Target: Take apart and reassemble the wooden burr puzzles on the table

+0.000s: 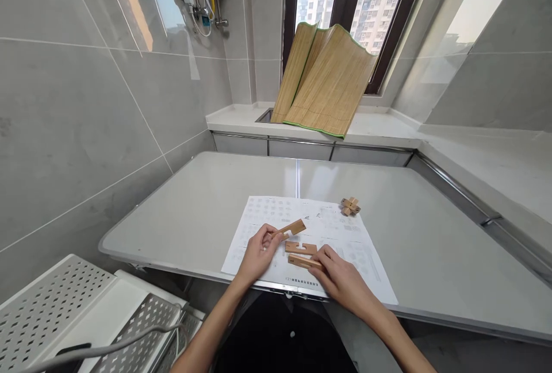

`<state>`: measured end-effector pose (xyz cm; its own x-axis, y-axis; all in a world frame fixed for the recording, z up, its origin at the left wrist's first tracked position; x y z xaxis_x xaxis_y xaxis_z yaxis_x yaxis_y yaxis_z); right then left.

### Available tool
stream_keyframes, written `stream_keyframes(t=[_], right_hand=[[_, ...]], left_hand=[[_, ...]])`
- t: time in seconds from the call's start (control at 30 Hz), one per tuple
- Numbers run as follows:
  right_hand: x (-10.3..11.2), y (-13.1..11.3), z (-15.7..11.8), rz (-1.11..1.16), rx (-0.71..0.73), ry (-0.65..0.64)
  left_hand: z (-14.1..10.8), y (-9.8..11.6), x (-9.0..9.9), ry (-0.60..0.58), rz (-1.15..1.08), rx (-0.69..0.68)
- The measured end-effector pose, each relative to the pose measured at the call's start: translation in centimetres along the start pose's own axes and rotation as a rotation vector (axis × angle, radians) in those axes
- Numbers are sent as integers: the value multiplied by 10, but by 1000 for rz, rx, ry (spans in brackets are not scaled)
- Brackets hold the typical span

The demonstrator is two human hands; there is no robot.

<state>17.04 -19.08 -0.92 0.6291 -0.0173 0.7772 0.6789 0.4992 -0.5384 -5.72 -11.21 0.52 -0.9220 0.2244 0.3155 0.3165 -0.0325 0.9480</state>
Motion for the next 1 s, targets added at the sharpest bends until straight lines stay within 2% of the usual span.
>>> stream_keyframes(t=[0.13,0.27,0.4,0.63,0.8,1.0], right_hand=[[-2,-3,-3,149,-120,151],[-10,-5,-3,382,-279,380],[-18,-6,-1,473,-303,538],[-26,-10,-4,370,-282,568],[-30,-8,-8,281,-319,572],[-31,-5,-9,233,-271,555]], left_hand=[[-16,0,-12,-176,-295,97],[-28,0,-27,-208,-398,146],[-31,0,-40,-214,-397,171],[-33,6,-48,-182,-301,130],[-35,9,-49,-244,-139,108],[-36,9,-47,-252,-156,116]])
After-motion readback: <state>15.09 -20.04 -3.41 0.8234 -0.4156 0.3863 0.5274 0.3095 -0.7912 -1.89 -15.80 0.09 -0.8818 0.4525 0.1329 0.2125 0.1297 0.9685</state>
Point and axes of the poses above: each hand's wrist, its own z-axis towards the middle knuckle, its own x-axis out of the back of the hand, y = z × x, the point moved 2 cm from there along z, towards the middle knuckle, and after that the axes turned 11 degrees about x, right-handed, at the moved point
